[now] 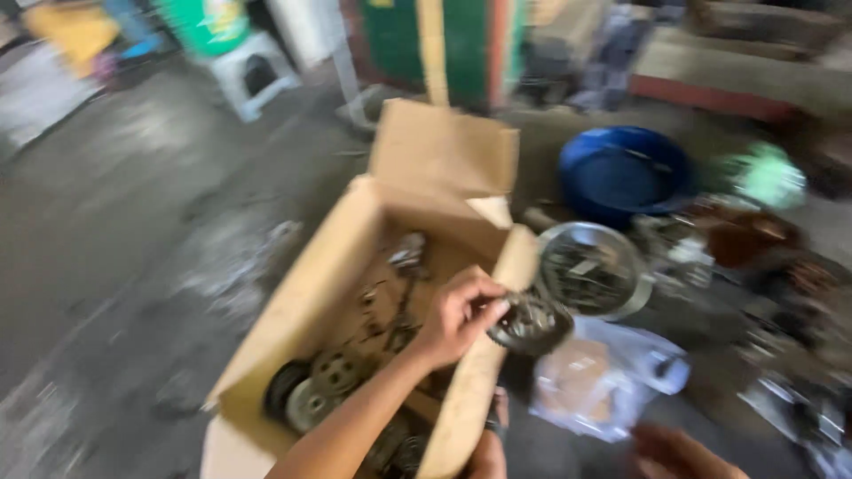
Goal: The person sits on the floor and assembles various engine components. They pick up gears and shafts from a cardboard box and fit them into a disassembled engine block placed on the floor.
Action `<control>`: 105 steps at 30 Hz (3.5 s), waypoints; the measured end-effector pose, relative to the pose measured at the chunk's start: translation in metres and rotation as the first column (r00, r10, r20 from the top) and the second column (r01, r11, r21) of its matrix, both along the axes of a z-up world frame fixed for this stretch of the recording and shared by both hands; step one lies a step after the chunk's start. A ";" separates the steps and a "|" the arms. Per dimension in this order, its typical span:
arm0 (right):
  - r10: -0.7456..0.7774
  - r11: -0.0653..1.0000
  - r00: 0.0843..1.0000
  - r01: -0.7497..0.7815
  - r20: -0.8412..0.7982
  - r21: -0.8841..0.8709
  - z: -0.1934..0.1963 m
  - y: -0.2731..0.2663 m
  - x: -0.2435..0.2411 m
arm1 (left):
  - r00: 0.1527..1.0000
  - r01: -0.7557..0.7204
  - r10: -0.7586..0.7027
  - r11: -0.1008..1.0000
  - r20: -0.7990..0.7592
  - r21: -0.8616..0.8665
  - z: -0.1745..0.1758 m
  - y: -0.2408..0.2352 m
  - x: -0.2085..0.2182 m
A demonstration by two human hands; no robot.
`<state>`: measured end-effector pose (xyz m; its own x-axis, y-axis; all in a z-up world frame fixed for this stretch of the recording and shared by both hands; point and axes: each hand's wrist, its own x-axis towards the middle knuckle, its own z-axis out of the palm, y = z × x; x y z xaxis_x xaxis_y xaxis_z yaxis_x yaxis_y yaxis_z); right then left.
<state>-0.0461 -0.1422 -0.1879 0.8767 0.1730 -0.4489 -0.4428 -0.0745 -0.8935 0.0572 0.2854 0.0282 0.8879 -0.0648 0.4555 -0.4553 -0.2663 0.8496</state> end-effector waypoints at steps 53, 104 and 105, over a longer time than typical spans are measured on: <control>-0.191 0.501 0.458 0.806 0.868 -0.314 0.143 -0.106 0.039 | 0.958 0.285 -0.266 0.923 -0.109 0.260 -0.084 -0.317 -0.023; 0.124 0.431 0.421 0.793 0.898 -0.431 0.110 -0.076 0.079 | 0.786 0.567 -0.432 0.789 -0.442 0.236 -0.093 -0.262 -0.075; 0.147 0.423 0.411 0.796 0.899 -0.433 0.107 -0.076 0.079 | 0.773 0.575 -0.435 0.788 -0.461 0.220 -0.094 -0.261 -0.075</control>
